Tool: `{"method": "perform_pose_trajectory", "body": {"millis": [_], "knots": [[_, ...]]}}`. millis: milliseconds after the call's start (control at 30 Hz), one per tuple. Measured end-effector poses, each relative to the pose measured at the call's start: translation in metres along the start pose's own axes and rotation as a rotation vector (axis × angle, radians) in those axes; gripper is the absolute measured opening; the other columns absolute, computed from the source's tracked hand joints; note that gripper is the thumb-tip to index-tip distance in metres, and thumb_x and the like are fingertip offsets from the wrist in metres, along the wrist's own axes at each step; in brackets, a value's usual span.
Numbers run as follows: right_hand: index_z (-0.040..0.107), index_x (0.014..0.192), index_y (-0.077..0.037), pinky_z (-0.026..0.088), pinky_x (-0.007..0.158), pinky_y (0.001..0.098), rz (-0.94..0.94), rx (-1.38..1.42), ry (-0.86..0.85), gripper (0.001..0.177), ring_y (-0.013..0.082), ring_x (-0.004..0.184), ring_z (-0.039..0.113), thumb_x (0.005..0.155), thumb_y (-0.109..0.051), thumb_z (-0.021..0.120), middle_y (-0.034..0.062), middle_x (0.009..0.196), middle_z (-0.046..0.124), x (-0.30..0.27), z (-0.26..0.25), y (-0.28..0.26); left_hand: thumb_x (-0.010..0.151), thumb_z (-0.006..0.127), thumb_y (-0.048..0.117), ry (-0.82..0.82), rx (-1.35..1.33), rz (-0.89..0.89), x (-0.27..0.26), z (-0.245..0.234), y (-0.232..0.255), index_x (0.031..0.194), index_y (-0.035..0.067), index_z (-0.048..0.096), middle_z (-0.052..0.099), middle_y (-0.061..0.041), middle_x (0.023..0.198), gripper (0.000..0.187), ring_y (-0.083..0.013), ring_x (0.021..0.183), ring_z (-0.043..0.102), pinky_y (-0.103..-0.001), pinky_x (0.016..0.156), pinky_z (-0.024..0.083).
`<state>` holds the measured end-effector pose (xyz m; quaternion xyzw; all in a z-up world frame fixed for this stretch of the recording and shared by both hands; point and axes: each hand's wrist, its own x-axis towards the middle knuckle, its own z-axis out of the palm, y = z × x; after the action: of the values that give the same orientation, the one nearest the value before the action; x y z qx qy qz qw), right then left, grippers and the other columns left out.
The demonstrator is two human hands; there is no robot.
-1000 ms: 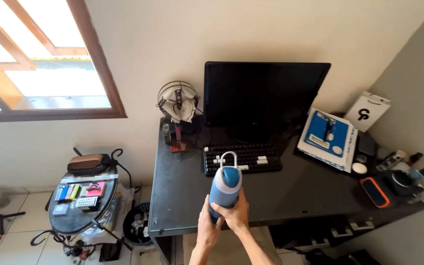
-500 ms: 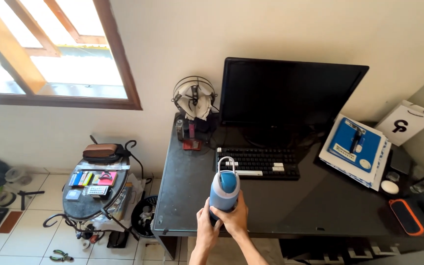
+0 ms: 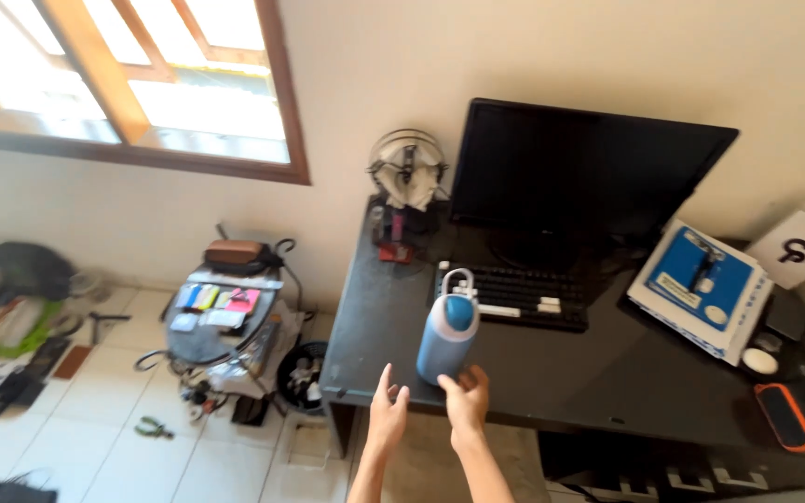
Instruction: Work on and organize various electronic components and tools.
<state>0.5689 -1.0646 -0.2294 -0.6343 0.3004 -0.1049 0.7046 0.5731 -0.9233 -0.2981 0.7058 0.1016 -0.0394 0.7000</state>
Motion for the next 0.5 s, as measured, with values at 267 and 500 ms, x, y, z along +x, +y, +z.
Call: {"method": "perform_pose_trajectory", "body": {"millis": [267, 500], "knots": [[0.053, 0.133, -0.002, 0.05, 0.108, 0.0452, 0.372, 0.587, -0.404, 0.035, 0.0297, 0.125, 0.062, 0.098, -0.008, 0.051, 0.0202, 0.134, 0.064, -0.141, 0.03, -0.035, 0.104, 0.045, 0.029, 0.129, -0.922, -0.106, -0.14, -0.092, 0.107, 0.155, 0.011, 0.037, 0.048, -0.013, 0.157, 0.055, -0.0275, 0.137, 0.053, -0.042, 0.111, 0.046], [0.053, 0.134, -0.003, 0.048, 0.109, 0.0459, 0.496, 0.751, -0.676, 0.036, 0.0316, 0.129, 0.059, 0.101, -0.016, 0.051, 0.0185, 0.139, 0.062, -0.288, 0.083, -0.054, 0.105, 0.038, 0.04, 0.236, -1.284, 0.151, -0.258, -0.21, 0.162, 0.154, 0.01, 0.037, 0.048, -0.014, 0.156, 0.057, -0.029, 0.141, 0.047, -0.044, 0.116, 0.04]]}}
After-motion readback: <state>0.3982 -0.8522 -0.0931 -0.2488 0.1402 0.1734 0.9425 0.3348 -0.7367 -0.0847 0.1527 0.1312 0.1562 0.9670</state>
